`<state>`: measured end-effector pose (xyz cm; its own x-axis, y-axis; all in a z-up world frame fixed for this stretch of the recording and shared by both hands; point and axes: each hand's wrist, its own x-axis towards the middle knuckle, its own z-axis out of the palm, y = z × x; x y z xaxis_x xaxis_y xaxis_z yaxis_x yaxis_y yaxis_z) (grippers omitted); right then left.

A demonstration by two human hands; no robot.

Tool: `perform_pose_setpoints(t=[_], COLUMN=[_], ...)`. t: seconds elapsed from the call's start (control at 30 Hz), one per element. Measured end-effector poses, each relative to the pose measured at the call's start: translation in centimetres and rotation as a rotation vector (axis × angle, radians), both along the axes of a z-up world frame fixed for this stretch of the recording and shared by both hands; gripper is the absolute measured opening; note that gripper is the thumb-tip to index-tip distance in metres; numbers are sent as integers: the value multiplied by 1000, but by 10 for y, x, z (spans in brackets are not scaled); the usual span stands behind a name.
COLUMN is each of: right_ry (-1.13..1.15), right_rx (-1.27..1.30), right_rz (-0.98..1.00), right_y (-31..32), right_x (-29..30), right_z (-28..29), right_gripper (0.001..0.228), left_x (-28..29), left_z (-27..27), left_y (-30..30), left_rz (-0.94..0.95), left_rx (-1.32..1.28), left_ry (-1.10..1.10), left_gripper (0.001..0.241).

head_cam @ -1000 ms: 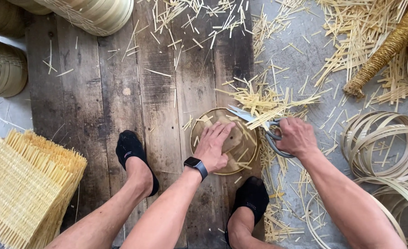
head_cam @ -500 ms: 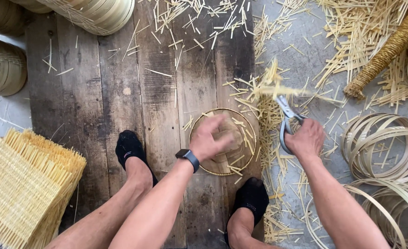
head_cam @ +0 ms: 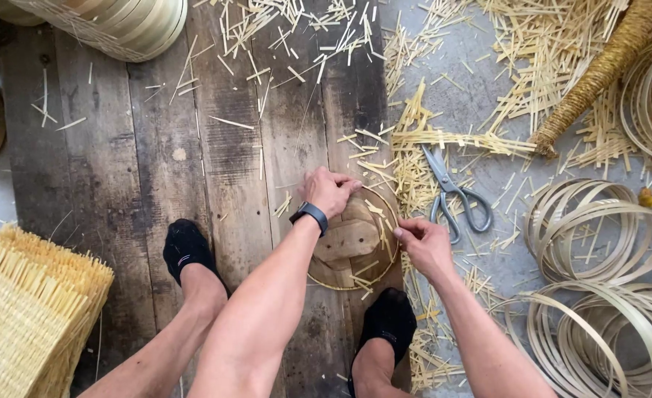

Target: The person sits on a low stool and assembles round bamboo trays: they lay a square woven bamboo mat over a round wooden mold, fold and press the mat edges down around the rim, trim the excess bamboo strips with scissors, and set the finished tray on a stack before starting the next one.

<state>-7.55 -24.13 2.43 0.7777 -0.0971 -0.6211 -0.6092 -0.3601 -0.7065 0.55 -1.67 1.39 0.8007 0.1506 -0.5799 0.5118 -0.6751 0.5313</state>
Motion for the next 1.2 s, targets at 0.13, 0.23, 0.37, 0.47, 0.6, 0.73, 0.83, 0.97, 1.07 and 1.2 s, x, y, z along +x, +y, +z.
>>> perform_pose_setpoints(t=[0.13,0.23,0.37,0.47,0.6,0.73,0.83,0.97,1.07,1.2], right_ry=[55,138,176,62,-30,202,206,177,143,91], right_rx=[-144,37,-29,-118,-298,-102,-11,284,219,346], right_rz=[6,-77,-30,6,74,-17,-16,-235,-229,-280], right_y=[-1,-2,4,10,13,7,5,3,8,7], right_x=[3,3,2,-5,-22,-40,-33,-37,-37,-31], right_z=[-7,-15,-13,-1,14,8,9,-9,-14,-4], right_gripper=[23,20,18,20,26,27,28,18,20,25], left_x=[-1,-6,-11,-18,-67,-115,-113,-111,-109,-119], left_z=[-19,-24,-25,-32,-16,-36,-26,-3,4,7], left_y=[-5,-8,-6,8,54,88,93,79,74,77], left_rz=[-19,11,37,22,172,367,656,742,730,901], left_rx=[64,58,62,33,75,-142,-500,-394,-249,-584], left_ry=[-75,-75,-193,-275,-353,-105,29,161,121,84], left_gripper=[30,27,21,22,34,31,34,38,39,38])
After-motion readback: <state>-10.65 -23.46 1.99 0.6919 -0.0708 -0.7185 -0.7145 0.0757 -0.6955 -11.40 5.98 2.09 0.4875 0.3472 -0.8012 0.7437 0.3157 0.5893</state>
